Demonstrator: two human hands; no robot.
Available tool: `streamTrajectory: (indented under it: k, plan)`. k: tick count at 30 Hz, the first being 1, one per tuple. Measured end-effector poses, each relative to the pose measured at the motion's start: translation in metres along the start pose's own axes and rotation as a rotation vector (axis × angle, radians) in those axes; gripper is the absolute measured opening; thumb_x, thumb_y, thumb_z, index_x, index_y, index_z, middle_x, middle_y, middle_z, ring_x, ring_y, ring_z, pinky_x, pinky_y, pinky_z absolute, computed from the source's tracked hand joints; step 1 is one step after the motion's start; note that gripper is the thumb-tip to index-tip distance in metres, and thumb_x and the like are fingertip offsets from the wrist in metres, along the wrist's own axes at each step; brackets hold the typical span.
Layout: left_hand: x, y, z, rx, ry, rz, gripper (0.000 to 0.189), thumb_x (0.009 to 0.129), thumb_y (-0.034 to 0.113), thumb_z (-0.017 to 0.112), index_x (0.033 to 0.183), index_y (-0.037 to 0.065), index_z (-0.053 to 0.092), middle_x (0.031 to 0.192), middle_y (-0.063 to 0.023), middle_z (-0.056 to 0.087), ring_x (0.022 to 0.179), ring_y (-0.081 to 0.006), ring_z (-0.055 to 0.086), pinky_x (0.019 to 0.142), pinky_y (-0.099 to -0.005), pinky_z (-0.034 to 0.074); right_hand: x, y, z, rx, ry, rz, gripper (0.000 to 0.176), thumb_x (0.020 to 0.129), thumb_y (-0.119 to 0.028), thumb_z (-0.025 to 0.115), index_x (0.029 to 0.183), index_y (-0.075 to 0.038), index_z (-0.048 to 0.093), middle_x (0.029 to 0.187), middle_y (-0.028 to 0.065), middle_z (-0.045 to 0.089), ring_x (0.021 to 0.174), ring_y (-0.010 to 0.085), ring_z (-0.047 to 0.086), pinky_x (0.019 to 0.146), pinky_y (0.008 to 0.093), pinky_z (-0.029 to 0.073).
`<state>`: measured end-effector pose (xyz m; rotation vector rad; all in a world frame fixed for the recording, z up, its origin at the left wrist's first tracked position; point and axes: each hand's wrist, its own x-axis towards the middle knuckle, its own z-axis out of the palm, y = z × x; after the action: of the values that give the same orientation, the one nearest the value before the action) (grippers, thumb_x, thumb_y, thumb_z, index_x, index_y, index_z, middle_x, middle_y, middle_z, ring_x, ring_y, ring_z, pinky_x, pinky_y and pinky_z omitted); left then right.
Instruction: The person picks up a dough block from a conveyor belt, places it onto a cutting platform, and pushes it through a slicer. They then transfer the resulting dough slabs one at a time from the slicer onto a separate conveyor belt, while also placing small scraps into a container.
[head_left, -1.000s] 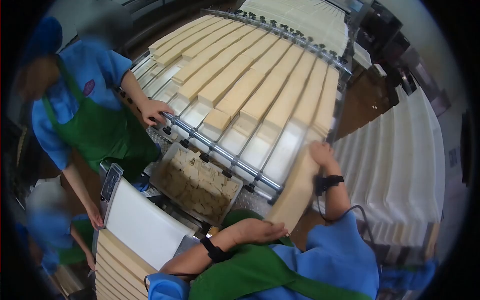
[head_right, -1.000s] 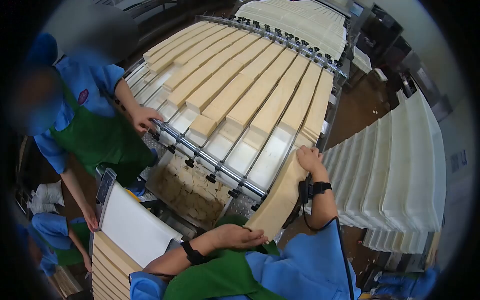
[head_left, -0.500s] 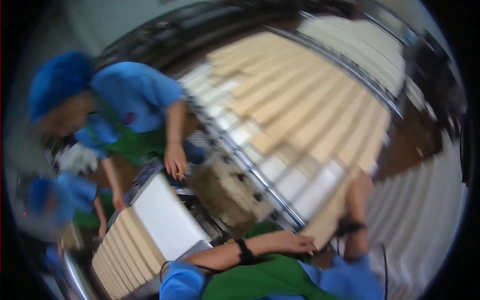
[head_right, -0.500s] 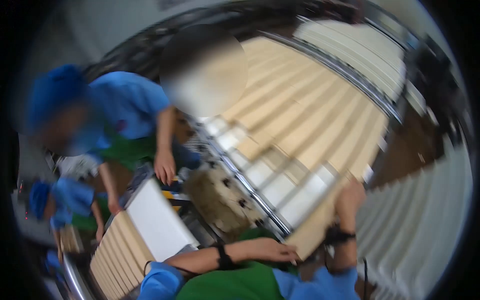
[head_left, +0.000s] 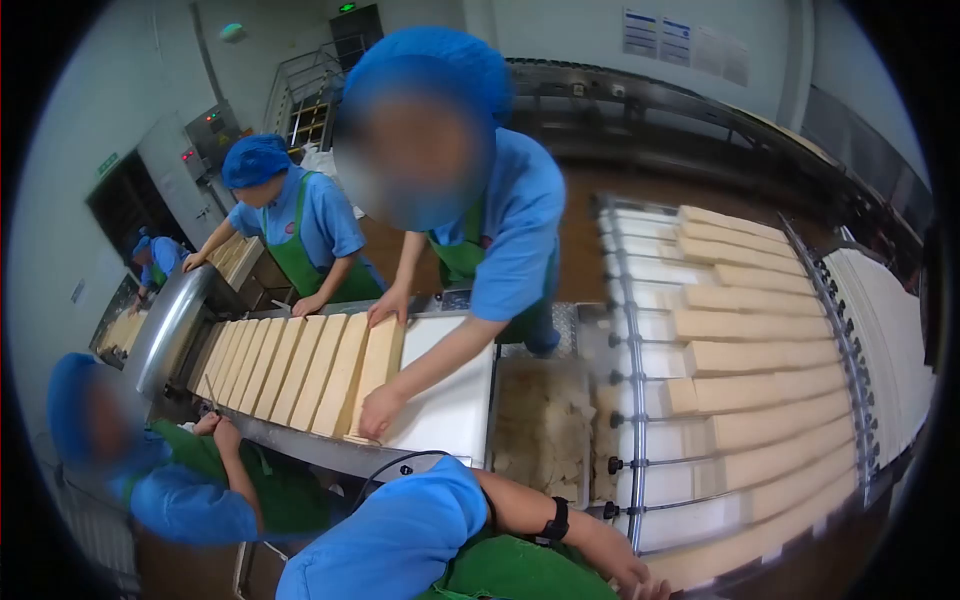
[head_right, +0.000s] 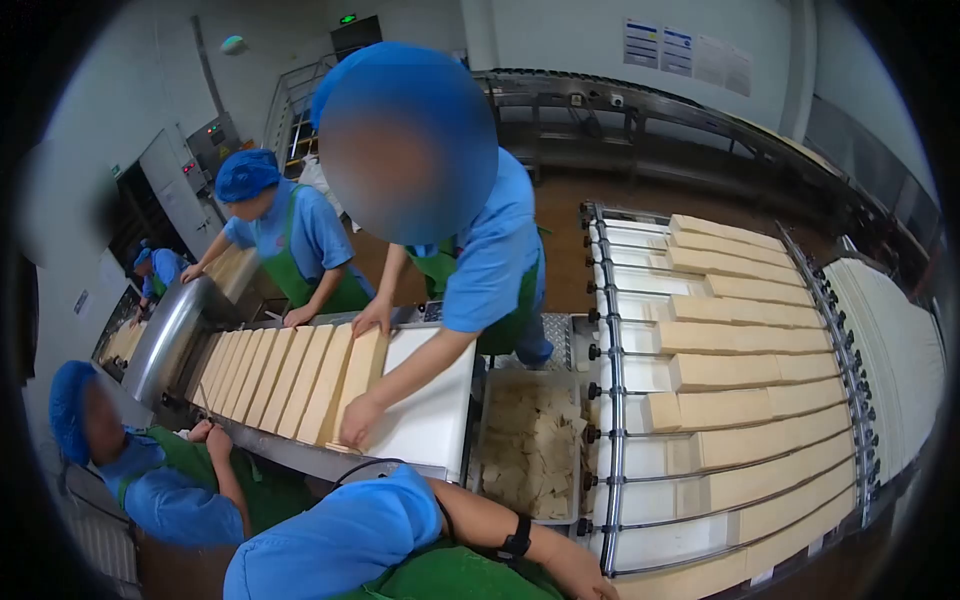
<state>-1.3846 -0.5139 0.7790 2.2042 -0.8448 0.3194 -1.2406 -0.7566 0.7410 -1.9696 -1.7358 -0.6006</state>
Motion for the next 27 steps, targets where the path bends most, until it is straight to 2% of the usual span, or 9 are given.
streamTrajectory:
  k: [3, 7, 10, 12, 14, 18, 22, 25, 27]
  plan:
    - [-0.050, -0.021, 0.007, -0.002, 0.109, -0.251, 0.035, 0.090, 0.009, 0.059, 0.124, 0.011, 0.053, 0.135, -0.0148, 0.055, 0.096, -0.0344, 0.067, 0.077, -0.0437, 0.057, 0.001, -0.009, -0.004, -0.045, 0.003, -0.078, 0.049, 0.093, -0.041, 0.066, 0.130, -0.010, 0.061, 0.132, 0.0237, 0.058, 0.117, 0.0403, 0.056, 0.096, 0.0562, 0.042]
    - [-0.131, -0.019, -0.014, 0.032, 0.487, -0.708, 0.036, 0.091, 0.011, 0.062, 0.127, 0.009, 0.054, 0.127, -0.0120, 0.058, 0.110, -0.0345, 0.062, 0.087, -0.0434, 0.054, 0.003, -0.020, -0.004, -0.117, 0.010, -0.130, 0.042, 0.089, -0.037, 0.073, 0.125, -0.015, 0.068, 0.126, 0.0248, 0.062, 0.107, 0.0410, 0.062, 0.087, 0.0559, 0.049]
    - [-0.169, 0.005, -0.017, 0.143, 0.792, -0.989, 0.040, 0.089, 0.010, 0.062, 0.128, 0.009, 0.051, 0.124, -0.0145, 0.057, 0.105, -0.0387, 0.062, 0.089, -0.0452, 0.052, 0.001, -0.034, -0.006, 0.069, -0.017, 0.041, 0.037, 0.081, -0.023, 0.079, 0.117, -0.020, 0.073, 0.128, 0.0246, 0.061, 0.114, 0.0413, 0.057, 0.093, 0.0599, 0.041]
    - [-0.184, 0.035, -0.015, 0.191, 0.848, -1.240, 0.036, 0.089, 0.009, 0.062, 0.124, 0.008, 0.055, 0.125, -0.0163, 0.056, 0.110, -0.0394, 0.059, 0.094, -0.0448, 0.050, 0.007, -0.040, -0.013, 0.097, 0.001, 0.025, 0.036, 0.079, -0.021, 0.079, 0.114, -0.019, 0.074, 0.128, 0.0247, 0.060, 0.114, 0.0419, 0.057, 0.093, 0.0582, 0.042]
    - [-0.239, 0.021, 0.024, 0.417, 0.765, -1.171, 0.029, 0.088, 0.007, 0.060, 0.117, 0.007, 0.060, 0.125, -0.0170, 0.056, 0.113, -0.0390, 0.056, 0.098, -0.0437, 0.048, 0.002, -0.040, -0.017, 0.120, -0.019, 0.014, 0.035, 0.078, -0.020, 0.079, 0.112, -0.018, 0.075, 0.129, 0.0243, 0.060, 0.114, 0.0420, 0.057, 0.093, 0.0564, 0.042]
    - [-0.280, 0.048, 0.062, 0.418, 0.695, -1.367, 0.025, 0.087, 0.004, 0.057, 0.110, 0.008, 0.065, 0.124, -0.0155, 0.057, 0.116, -0.0367, 0.055, 0.099, -0.0420, 0.048, -0.011, -0.025, -0.007, 0.068, -0.080, -0.009, 0.031, 0.078, -0.018, 0.079, 0.110, -0.018, 0.075, 0.128, 0.0221, 0.061, 0.113, 0.0408, 0.058, 0.094, 0.0525, 0.043]
    - [-0.274, 0.057, 0.067, 0.434, 0.755, -1.364, 0.030, 0.085, 0.001, 0.058, 0.112, 0.009, 0.065, 0.124, -0.0116, 0.059, 0.112, -0.0346, 0.060, 0.092, -0.0418, 0.052, -0.011, -0.033, 0.002, -0.053, -0.025, -0.006, 0.031, 0.079, -0.018, 0.079, 0.110, -0.018, 0.074, 0.128, 0.0198, 0.061, 0.114, 0.0386, 0.058, 0.094, 0.0503, 0.042]
    - [-0.265, 0.059, 0.061, 0.437, 0.810, -1.503, 0.034, 0.083, -0.003, 0.056, 0.114, 0.010, 0.064, 0.124, -0.0081, 0.060, 0.109, -0.0338, 0.063, 0.088, -0.0420, 0.054, -0.016, -0.030, 0.001, -0.003, -0.062, 0.009, 0.031, 0.080, -0.018, 0.077, 0.110, -0.018, 0.073, 0.129, 0.0184, 0.061, 0.116, 0.0368, 0.057, 0.095, 0.0513, 0.040]
    - [-0.268, 0.057, 0.064, 0.434, 0.831, -1.498, 0.037, 0.082, -0.005, 0.056, 0.114, 0.011, 0.064, 0.124, -0.0071, 0.060, 0.108, -0.0344, 0.063, 0.088, -0.0422, 0.054, -0.013, -0.034, -0.001, 0.025, -0.058, 0.019, 0.030, 0.080, -0.018, 0.077, 0.110, -0.018, 0.072, 0.129, 0.0180, 0.060, 0.118, 0.0364, 0.055, 0.096, 0.0526, 0.038]
